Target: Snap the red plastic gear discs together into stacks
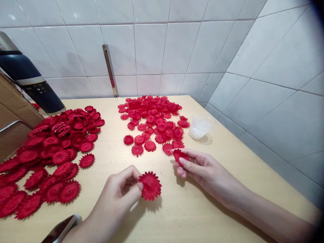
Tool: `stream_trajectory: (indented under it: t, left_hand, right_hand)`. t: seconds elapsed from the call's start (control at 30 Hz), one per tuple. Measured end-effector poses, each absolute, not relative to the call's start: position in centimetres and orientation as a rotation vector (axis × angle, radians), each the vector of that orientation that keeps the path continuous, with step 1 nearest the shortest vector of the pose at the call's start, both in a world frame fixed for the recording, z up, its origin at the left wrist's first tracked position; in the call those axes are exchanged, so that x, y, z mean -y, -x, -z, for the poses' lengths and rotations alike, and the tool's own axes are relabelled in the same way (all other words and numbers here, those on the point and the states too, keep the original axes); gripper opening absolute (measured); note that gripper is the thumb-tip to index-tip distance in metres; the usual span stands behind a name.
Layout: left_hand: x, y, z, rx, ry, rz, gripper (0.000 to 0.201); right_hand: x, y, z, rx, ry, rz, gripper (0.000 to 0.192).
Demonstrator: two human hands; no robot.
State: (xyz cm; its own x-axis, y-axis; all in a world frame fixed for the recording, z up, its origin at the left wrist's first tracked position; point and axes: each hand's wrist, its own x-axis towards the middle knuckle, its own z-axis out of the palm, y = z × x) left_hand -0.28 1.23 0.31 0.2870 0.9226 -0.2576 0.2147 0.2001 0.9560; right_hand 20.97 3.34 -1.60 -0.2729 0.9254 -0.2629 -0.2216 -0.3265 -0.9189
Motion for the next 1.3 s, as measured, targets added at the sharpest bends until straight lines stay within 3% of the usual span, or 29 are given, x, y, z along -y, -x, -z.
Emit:
stream_trajectory:
  t: [0.23,0.83,1.3]
  left_hand:
    - [-1.27,0.29,-0.36,-1.219,-1.285,-0.717,0.015]
    - [-1.21,0.28,-0.57,-1.208,-1.29,-0.684,0.017]
    - [-1.36,0.37,-0.42,-1.199,-1.311,-0.664,0.017]
  right_hand:
    - [-3.24,-21.13,1.0,0.914,1.137,-1.764,0.016]
    - [-3.15,-21.23,1.21,0.955,1.145,-1.86,0.039]
    - [-2.91,-21.17,1.19,1.121,1.173,-1.817,0.042]
